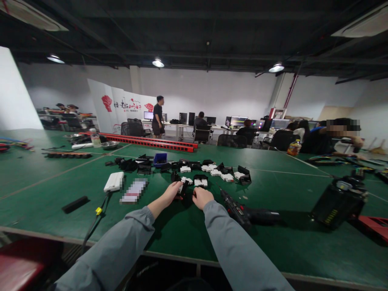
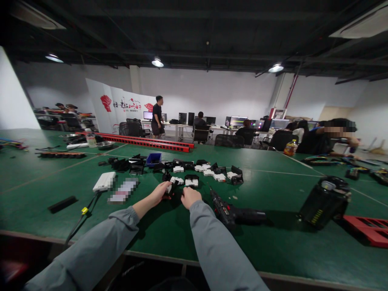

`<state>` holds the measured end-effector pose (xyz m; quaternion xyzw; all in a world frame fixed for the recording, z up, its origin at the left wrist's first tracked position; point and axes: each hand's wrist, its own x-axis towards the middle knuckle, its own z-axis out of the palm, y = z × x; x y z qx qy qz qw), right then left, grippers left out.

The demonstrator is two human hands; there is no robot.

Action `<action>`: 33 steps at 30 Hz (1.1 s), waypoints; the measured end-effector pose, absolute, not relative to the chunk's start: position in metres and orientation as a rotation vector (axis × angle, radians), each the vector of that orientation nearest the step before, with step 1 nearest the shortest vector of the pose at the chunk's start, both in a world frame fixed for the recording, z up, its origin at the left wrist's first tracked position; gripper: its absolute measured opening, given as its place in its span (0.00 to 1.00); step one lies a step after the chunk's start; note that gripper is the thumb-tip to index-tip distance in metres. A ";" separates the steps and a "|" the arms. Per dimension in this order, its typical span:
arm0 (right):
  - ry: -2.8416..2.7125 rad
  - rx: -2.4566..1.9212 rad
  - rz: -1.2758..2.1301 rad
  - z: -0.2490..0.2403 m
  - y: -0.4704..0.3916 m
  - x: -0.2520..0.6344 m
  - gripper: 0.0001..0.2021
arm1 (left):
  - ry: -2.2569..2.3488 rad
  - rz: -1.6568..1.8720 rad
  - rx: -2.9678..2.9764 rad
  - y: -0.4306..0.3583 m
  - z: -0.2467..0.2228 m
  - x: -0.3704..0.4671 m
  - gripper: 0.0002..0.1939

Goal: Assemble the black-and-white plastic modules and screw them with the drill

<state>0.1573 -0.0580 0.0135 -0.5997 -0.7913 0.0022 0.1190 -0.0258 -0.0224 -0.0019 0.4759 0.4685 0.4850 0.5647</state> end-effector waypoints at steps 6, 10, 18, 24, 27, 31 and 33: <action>-2.296 -1.696 0.029 0.011 -0.055 0.158 0.09 | 1.115 1.137 1.139 -0.019 -0.005 -0.026 0.16; -2.245 -1.637 0.048 0.011 -0.056 0.157 0.07 | 1.137 1.130 1.155 -0.018 -0.007 -0.026 0.17; -1.859 -1.345 0.133 0.022 -0.056 0.155 0.14 | 1.151 1.121 1.291 -0.029 0.002 -0.027 0.20; -1.570 -0.960 0.383 0.024 -0.058 0.147 0.12 | 1.188 1.132 1.586 -0.042 0.013 -0.024 0.20; -1.609 -0.925 0.427 0.019 -0.057 0.144 0.09 | 1.185 1.118 1.673 -0.046 0.015 -0.023 0.21; -1.640 -0.929 0.463 0.013 -0.054 0.143 0.08 | 1.173 1.085 1.736 -0.047 0.013 -0.022 0.22; -1.647 -0.933 0.462 0.012 -0.053 0.143 0.07 | 1.164 1.072 1.750 -0.047 0.011 -0.023 0.23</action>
